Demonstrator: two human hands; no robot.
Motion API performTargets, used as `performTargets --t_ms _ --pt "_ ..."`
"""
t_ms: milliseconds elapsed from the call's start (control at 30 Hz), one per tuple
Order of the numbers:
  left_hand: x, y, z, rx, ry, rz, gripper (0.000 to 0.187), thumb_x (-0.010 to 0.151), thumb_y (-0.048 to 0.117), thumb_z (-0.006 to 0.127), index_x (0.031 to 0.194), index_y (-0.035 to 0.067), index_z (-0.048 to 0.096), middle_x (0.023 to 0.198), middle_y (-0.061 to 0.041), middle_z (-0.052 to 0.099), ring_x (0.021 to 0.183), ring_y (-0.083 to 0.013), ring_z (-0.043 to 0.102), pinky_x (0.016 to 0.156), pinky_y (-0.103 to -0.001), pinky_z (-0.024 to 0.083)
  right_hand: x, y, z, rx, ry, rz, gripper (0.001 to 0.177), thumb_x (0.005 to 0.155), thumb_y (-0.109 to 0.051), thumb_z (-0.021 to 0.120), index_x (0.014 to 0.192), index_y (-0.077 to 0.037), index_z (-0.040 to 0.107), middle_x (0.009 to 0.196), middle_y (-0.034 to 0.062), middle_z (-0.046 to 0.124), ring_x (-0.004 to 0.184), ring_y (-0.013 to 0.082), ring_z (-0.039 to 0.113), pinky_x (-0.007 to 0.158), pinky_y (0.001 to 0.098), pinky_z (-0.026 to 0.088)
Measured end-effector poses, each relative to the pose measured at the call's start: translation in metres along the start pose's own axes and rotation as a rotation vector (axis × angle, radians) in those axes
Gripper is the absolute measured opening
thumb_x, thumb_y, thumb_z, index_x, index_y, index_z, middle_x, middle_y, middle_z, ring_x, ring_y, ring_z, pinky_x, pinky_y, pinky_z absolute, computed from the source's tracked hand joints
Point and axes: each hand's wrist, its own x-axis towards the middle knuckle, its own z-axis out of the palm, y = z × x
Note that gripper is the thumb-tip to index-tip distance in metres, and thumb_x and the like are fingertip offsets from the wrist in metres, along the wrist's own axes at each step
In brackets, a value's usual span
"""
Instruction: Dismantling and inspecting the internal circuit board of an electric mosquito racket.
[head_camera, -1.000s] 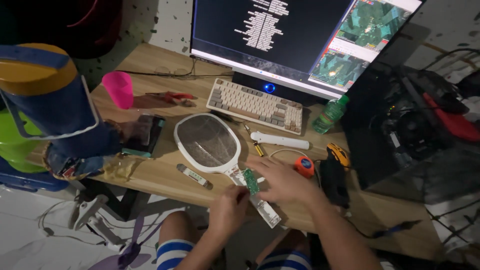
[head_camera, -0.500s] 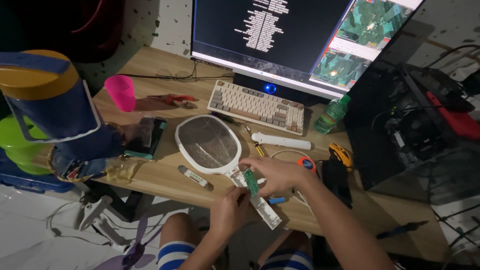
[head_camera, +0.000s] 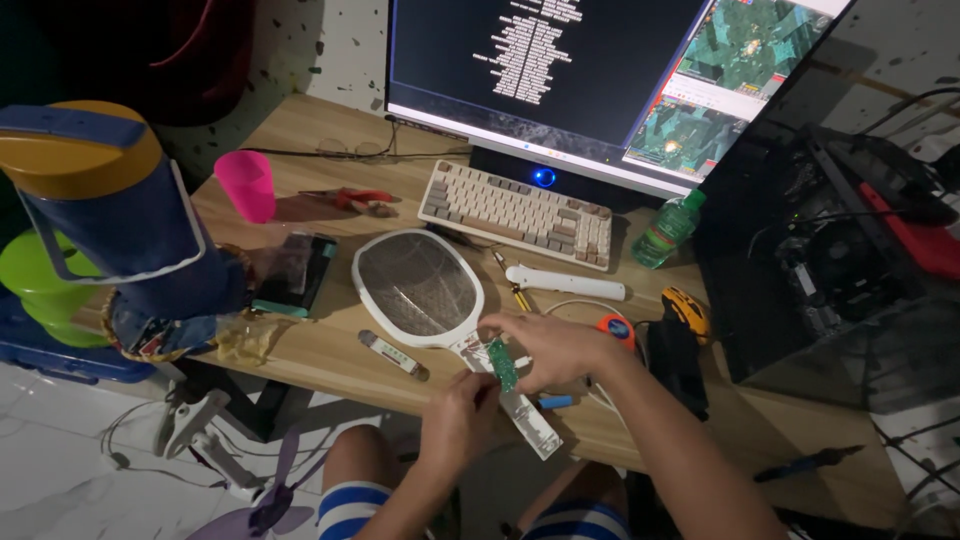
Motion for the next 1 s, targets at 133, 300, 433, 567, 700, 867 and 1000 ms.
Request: performTargets --t_ms 133,300,433,567,700,867,1000 --pt "0.002 0.009 -0.007 0.029 -0.023 0.016 0.017 0.083 0.014 0.073 0.097 0.004 0.075 0.095 -0.015 0.074 0.083 -0.0366 0.073 0.071 -0.044 0.057 0.004 0.012 0.005 0.012 -0.003 0.024 0.110 0.065 -0.035 0.087 0.156 -0.026 0.027 0.146 0.0135 0.053 0.137 0.0286 0.051 0.111 0.0431 0.043" --pt "0.003 0.012 -0.010 0.009 -0.135 -0.076 0.028 0.080 0.021 0.079 0.102 0.005 0.074 0.094 -0.014 0.073 0.080 -0.0326 0.073 0.070 -0.041 0.058 0.006 0.016 0.009 0.024 0.076 -0.107 0.110 0.062 -0.041 0.089 0.154 -0.021 0.032 0.151 0.0101 0.050 0.140 0.0289 0.047 0.113 0.0449 0.041" --pt "0.002 0.011 -0.009 0.051 -0.117 -0.067 0.024 0.084 0.022 0.077 0.099 0.004 0.075 0.096 -0.014 0.073 0.080 -0.0330 0.072 0.070 -0.042 0.057 0.001 0.004 0.003 0.013 0.041 -0.038 0.114 0.061 -0.046 0.090 0.155 -0.021 0.030 0.153 0.0089 0.048 0.141 0.0274 0.046 0.114 0.0450 0.040" --pt "0.002 0.007 -0.007 0.090 -0.103 -0.022 0.023 0.085 0.022 0.076 0.098 0.003 0.076 0.097 -0.014 0.074 0.080 -0.0322 0.073 0.070 -0.042 0.057 0.002 -0.001 0.003 0.025 0.013 0.015 0.116 0.060 -0.044 0.090 0.156 -0.023 0.030 0.153 0.0082 0.047 0.141 0.0257 0.047 0.113 0.0464 0.041" --pt "0.003 0.009 -0.008 0.083 -0.141 -0.078 0.023 0.086 0.022 0.075 0.100 0.004 0.075 0.097 -0.013 0.074 0.079 -0.0305 0.075 0.072 -0.041 0.058 0.002 -0.004 0.001 0.019 0.010 0.029 0.116 0.059 -0.040 0.090 0.156 -0.023 0.030 0.154 0.0081 0.046 0.141 0.0254 0.047 0.112 0.0470 0.042" --pt "0.001 0.001 -0.009 -0.020 -0.130 -0.051 0.019 0.085 0.014 0.073 0.100 0.002 0.074 0.096 -0.016 0.074 0.081 -0.0313 0.075 0.073 -0.040 0.059 0.007 0.005 0.003 0.031 0.007 -0.015 0.113 0.061 -0.033 0.088 0.157 -0.022 0.029 0.153 0.0104 0.047 0.139 0.0267 0.049 0.114 0.0451 0.042" --pt "0.002 0.007 -0.010 -0.032 -0.100 -0.069 0.017 0.086 0.012 0.071 0.100 0.003 0.075 0.096 -0.016 0.073 0.082 -0.0330 0.074 0.073 -0.042 0.058 0.008 0.012 0.006 0.039 0.035 -0.082 0.109 0.062 -0.029 0.086 0.155 -0.019 0.030 0.152 0.0116 0.047 0.138 0.0279 0.050 0.114 0.0430 0.040"
